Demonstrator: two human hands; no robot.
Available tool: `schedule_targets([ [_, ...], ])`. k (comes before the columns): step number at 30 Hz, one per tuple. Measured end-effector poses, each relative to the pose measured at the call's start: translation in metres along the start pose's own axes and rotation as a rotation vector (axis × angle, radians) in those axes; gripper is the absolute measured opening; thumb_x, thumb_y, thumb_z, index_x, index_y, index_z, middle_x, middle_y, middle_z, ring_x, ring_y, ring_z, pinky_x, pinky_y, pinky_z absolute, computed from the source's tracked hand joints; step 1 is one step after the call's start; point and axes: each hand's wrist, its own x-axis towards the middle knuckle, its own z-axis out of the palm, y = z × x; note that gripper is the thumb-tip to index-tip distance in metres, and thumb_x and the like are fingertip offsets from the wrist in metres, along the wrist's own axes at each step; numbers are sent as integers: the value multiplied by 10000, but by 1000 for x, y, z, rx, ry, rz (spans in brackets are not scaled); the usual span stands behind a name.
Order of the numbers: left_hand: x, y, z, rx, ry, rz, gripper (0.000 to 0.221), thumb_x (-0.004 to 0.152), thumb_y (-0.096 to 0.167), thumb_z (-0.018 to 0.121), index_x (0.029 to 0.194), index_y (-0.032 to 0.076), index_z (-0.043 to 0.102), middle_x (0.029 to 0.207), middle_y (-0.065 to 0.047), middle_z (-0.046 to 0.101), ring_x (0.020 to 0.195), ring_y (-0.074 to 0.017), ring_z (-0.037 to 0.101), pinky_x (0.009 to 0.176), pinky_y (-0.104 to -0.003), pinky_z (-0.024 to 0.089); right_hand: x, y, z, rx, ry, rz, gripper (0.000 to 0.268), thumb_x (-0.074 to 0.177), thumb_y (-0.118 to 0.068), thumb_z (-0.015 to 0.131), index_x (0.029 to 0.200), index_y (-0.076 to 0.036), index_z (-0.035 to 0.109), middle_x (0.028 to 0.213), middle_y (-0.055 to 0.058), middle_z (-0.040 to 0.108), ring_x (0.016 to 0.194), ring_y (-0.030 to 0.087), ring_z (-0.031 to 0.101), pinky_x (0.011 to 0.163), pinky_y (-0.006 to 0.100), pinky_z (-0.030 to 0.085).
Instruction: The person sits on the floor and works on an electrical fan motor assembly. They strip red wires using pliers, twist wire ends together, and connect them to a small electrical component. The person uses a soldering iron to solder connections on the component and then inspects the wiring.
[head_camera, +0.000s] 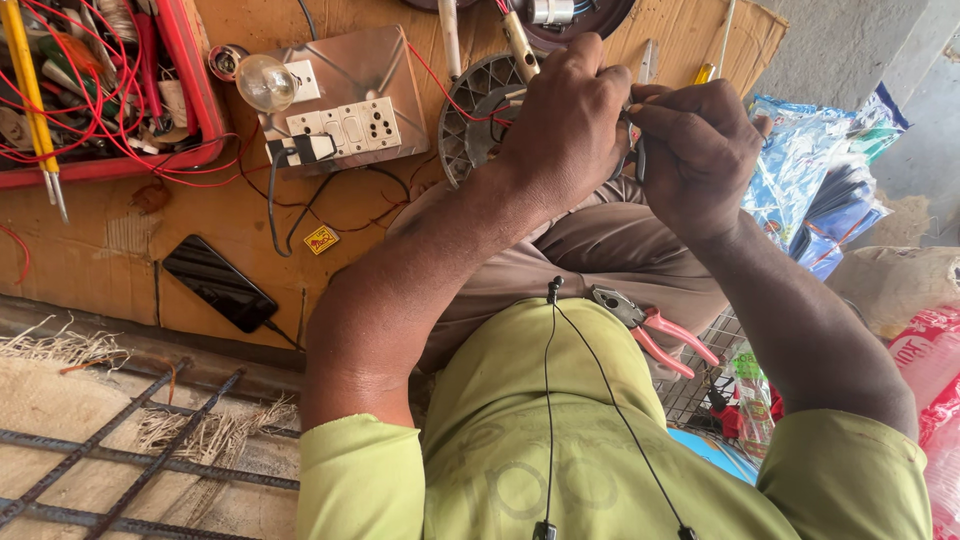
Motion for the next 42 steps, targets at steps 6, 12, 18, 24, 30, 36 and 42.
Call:
schedule_targets([
  [6, 2, 1, 1, 4, -24, -5, 261, 768, 84, 838, 910, -80, 693, 990, -230, 569, 932, -333, 630, 779, -459, 560, 2, 1, 1, -8, 2, -19, 212, 997, 157, 718, 1076, -36, 753, 1056, 88, 690, 1010, 222, 765, 796, 326, 583],
  [12, 6, 0, 4, 68, -6, 8, 252, 766, 104, 846, 908, -51, 708, 996, -219, 572, 927, -320, 622, 798, -462, 558, 4, 0, 2, -54, 16, -30, 247, 978, 166, 721, 1103, -43, 767, 1036, 85, 686, 981, 219, 762, 773, 323, 571],
  [18, 11, -8, 6, 24, -10, 24, 278, 711, 109, 870, 880, -58, 726, 982, -257, 575, 884, -331, 639, 745, -464, 557, 3, 0, 6, -82, 20, -19, 224, 988, 149, 733, 1076, -53, 768, 1033, 81, 685, 980, 208, 766, 761, 310, 566],
  [24, 16, -17, -5, -31, -57, 46, 192, 750, 21, 829, 891, -62, 727, 973, -236, 592, 893, -317, 676, 798, -455, 571, 7, 6, 0, -52, -23, 6, 199, 1002, 99, 746, 1126, -55, 766, 1078, 84, 707, 929, 212, 717, 760, 327, 559],
  [30, 15, -13, -10, -43, -62, 69, 281, 695, 68, 872, 891, -67, 723, 968, -242, 583, 930, -350, 656, 817, -462, 560, 7, 10, -8, -66, -89, 36, 178, 1001, 59, 771, 1106, -85, 762, 1062, 70, 721, 906, 217, 710, 708, 332, 530],
  [36, 16, -10, -9, -49, -99, 58, 284, 716, 115, 893, 875, -51, 726, 987, -246, 580, 951, -352, 641, 861, -471, 541, 3, 7, -6, -48, -74, 10, 206, 1028, 102, 725, 1142, -67, 751, 1097, 74, 694, 947, 204, 730, 773, 317, 567],
  [42, 19, -7, -6, 3, -120, 89, 252, 720, 87, 875, 877, -53, 736, 978, -237, 592, 943, -361, 641, 848, -479, 543, 7, 10, -12, -50, -111, -18, 164, 1033, 98, 744, 1106, -49, 738, 1101, 92, 682, 951, 210, 738, 754, 318, 559],
])
